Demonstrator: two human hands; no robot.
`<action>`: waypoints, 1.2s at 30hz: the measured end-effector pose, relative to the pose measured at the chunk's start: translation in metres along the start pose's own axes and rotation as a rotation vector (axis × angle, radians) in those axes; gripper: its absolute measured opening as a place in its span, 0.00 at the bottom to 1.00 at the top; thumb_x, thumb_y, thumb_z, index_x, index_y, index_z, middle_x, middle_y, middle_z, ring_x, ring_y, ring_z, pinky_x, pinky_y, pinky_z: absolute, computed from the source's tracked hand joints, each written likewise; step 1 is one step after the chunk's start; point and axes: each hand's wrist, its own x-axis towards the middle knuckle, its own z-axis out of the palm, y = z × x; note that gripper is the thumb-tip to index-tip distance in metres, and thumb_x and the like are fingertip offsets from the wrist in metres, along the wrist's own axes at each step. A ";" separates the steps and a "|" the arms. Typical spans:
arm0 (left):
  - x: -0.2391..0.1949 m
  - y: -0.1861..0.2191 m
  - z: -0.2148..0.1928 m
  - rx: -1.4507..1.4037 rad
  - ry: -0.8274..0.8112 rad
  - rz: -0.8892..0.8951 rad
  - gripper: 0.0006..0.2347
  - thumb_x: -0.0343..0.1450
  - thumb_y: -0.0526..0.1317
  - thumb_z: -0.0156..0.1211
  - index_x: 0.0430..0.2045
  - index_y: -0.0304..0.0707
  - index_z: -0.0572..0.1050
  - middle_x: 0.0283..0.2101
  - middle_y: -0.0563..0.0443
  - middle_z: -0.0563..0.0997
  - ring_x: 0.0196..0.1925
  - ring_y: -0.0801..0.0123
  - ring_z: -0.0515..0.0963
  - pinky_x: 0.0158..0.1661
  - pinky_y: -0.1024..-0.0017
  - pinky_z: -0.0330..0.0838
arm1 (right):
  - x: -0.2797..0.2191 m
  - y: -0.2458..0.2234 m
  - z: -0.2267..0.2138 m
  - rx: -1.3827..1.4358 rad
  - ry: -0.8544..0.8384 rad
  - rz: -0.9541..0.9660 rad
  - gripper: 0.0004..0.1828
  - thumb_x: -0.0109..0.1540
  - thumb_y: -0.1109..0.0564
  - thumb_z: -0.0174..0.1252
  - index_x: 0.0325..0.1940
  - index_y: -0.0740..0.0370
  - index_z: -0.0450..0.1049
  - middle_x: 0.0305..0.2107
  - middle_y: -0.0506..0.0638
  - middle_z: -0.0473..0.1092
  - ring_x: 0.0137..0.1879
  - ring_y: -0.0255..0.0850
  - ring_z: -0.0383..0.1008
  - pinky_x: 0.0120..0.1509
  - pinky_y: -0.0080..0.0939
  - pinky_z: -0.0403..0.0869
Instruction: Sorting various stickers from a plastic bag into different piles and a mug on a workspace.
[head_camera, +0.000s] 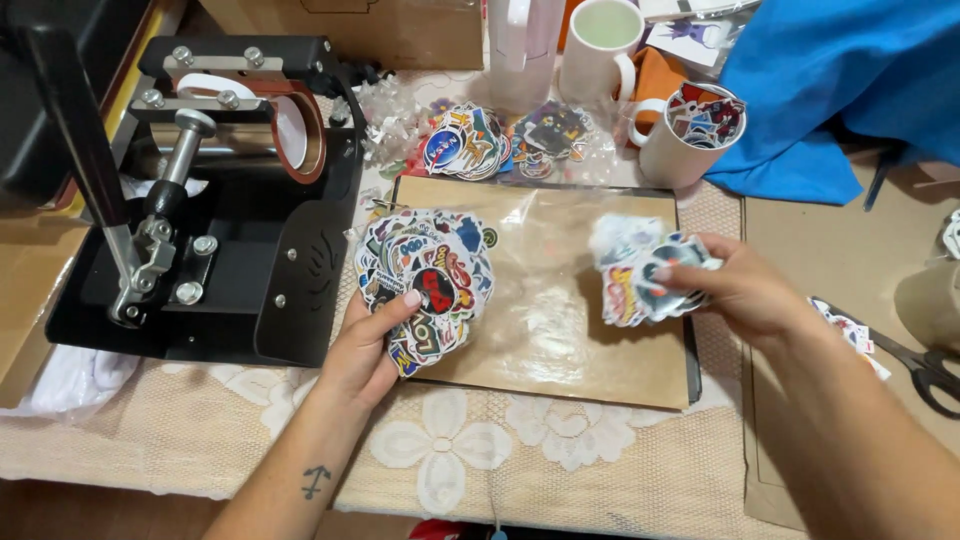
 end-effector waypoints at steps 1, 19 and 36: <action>0.002 0.000 0.004 0.002 -0.004 -0.002 0.34 0.58 0.29 0.58 0.64 0.37 0.62 0.59 0.34 0.75 0.58 0.47 0.76 0.54 0.49 0.73 | 0.001 0.011 0.012 0.003 0.004 0.000 0.24 0.51 0.68 0.65 0.51 0.70 0.74 0.38 0.64 0.77 0.38 0.51 0.76 0.40 0.42 0.73; 0.051 -0.170 0.271 0.081 -0.346 -0.024 0.28 0.56 0.28 0.71 0.50 0.22 0.65 0.41 0.40 0.76 0.44 0.56 0.80 0.42 0.58 0.79 | 0.009 0.043 0.057 -0.166 -0.090 -0.326 0.21 0.47 0.55 0.76 0.43 0.57 0.81 0.28 0.52 0.78 0.35 0.39 0.78 0.42 0.39 0.78; 0.079 -0.211 0.352 0.792 -0.059 -0.191 0.32 0.62 0.37 0.69 0.60 0.32 0.58 0.58 0.34 0.73 0.53 0.46 0.79 0.42 0.57 0.82 | 0.011 0.041 0.049 -0.168 -0.193 -0.334 0.22 0.50 0.52 0.74 0.48 0.53 0.80 0.32 0.47 0.79 0.36 0.33 0.77 0.42 0.30 0.77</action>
